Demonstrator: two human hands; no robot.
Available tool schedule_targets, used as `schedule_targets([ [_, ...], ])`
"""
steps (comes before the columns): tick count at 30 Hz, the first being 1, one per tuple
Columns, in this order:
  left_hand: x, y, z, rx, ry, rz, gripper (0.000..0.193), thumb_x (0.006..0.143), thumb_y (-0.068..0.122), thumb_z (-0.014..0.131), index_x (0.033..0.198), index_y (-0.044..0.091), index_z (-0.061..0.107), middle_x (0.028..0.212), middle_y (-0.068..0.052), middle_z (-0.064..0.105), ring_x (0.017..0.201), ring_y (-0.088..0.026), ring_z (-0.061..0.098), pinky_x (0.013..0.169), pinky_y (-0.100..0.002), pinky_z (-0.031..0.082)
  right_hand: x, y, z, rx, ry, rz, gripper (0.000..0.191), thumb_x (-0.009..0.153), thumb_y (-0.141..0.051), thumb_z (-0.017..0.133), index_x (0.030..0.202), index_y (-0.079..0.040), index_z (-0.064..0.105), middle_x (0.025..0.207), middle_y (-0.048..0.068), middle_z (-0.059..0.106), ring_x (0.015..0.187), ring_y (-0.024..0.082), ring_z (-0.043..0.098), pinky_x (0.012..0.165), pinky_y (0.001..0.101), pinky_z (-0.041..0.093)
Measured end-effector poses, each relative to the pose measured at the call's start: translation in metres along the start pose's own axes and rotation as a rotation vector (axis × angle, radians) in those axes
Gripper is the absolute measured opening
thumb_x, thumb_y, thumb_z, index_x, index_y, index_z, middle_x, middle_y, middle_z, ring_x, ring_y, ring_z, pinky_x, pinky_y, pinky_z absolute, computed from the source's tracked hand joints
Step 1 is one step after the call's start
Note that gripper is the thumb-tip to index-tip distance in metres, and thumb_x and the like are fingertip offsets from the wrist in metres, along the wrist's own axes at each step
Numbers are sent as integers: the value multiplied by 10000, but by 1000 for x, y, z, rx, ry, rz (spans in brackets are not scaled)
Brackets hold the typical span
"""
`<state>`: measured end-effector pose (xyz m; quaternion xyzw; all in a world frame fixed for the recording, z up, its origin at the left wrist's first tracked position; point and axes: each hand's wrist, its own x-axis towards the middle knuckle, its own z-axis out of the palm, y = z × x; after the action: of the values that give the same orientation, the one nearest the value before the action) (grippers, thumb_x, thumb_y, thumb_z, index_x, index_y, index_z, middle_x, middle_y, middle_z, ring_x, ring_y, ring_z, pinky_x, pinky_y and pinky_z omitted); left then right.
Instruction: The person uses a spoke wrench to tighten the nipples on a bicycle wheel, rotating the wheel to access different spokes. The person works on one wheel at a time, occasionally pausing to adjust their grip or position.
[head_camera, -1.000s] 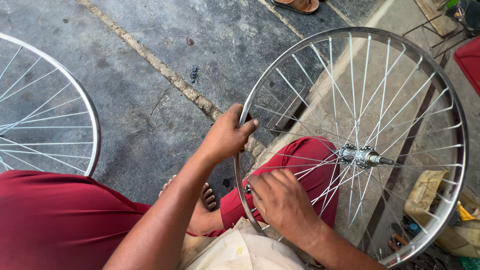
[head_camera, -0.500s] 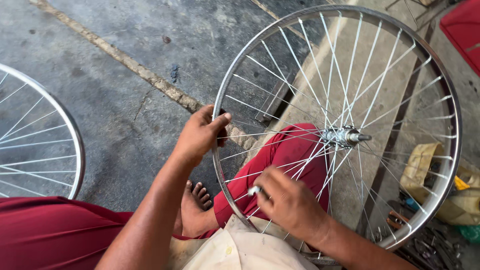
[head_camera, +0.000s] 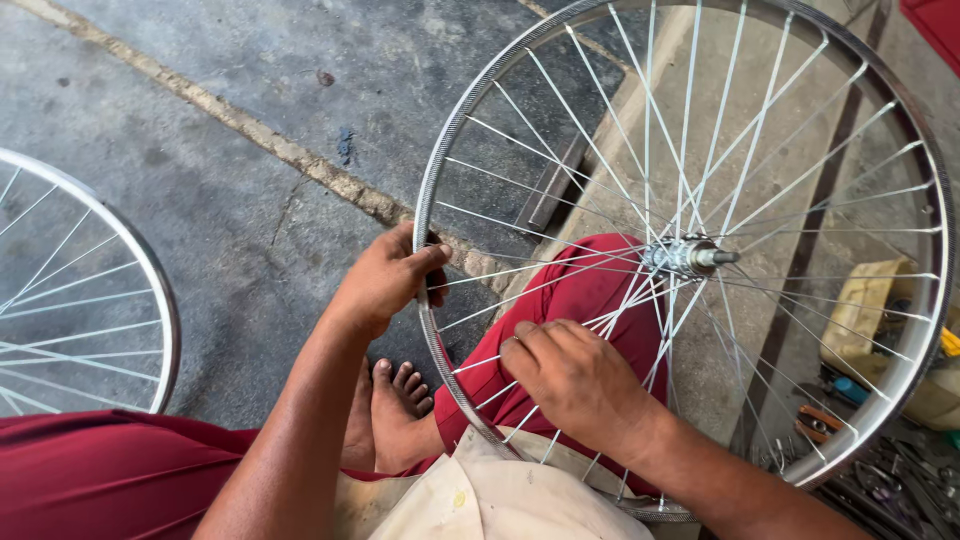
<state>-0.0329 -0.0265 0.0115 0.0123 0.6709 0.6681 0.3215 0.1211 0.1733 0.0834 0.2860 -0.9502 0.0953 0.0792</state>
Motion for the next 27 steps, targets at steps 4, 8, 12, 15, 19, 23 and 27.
schedule_targets([
  [4, -1, 0, 1, -17, -40, 1, 162, 951, 189, 662, 969, 35, 613, 691, -73, 660, 579, -164, 641, 543, -338, 528, 3, -6, 1, 278, 5, -27, 190, 895, -82, 633, 1055, 20, 644, 1089, 163, 666, 951, 304, 699, 834, 394, 575],
  [8, -5, 4, 2, 8, -64, -2, 176, 952, 193, 653, 960, 23, 610, 693, -78, 665, 572, -173, 645, 539, -340, 530, 7, -16, 9, 314, 44, -40, 186, 908, -80, 609, 1067, 13, 638, 1138, 182, 662, 988, 314, 704, 824, 387, 585],
  [12, -7, 8, 4, 27, -74, -59, 179, 936, 209, 664, 968, 39, 621, 707, -82, 688, 586, -178, 678, 555, -336, 553, 8, -16, 13, 439, -109, 151, 181, 923, -158, 660, 1009, 1, 660, 902, 142, 676, 821, 318, 694, 701, 445, 557],
  [15, -9, 8, 4, 77, -108, -91, 179, 927, 213, 667, 958, 37, 645, 718, -93, 716, 598, -182, 704, 566, -333, 557, 15, -15, 21, 406, -255, 361, 162, 929, -188, 664, 932, -27, 644, 802, 143, 675, 814, 347, 685, 718, 480, 536],
  [19, -14, 10, 3, 93, -122, -77, 194, 927, 213, 674, 960, 23, 655, 722, -96, 723, 608, -181, 710, 568, -334, 559, 16, -14, 24, 392, -380, 394, 213, 930, -234, 681, 936, -26, 637, 816, 160, 667, 847, 353, 674, 763, 484, 529],
  [23, -16, 16, 3, 106, -100, -87, 194, 918, 212, 673, 991, 33, 659, 731, -86, 729, 620, -171, 722, 564, -329, 556, 8, -9, 14, 400, -235, 133, 393, 799, -182, 708, 1118, 31, 626, 897, 189, 662, 868, 359, 663, 793, 471, 534],
  [27, -19, 21, 6, 136, -92, -109, 194, 917, 213, 670, 1003, 40, 657, 724, -98, 733, 606, -179, 718, 565, -327, 541, 4, -4, 6, 373, -213, -21, 509, 838, -206, 716, 1273, 24, 587, 943, 169, 671, 921, 352, 666, 835, 465, 534],
])
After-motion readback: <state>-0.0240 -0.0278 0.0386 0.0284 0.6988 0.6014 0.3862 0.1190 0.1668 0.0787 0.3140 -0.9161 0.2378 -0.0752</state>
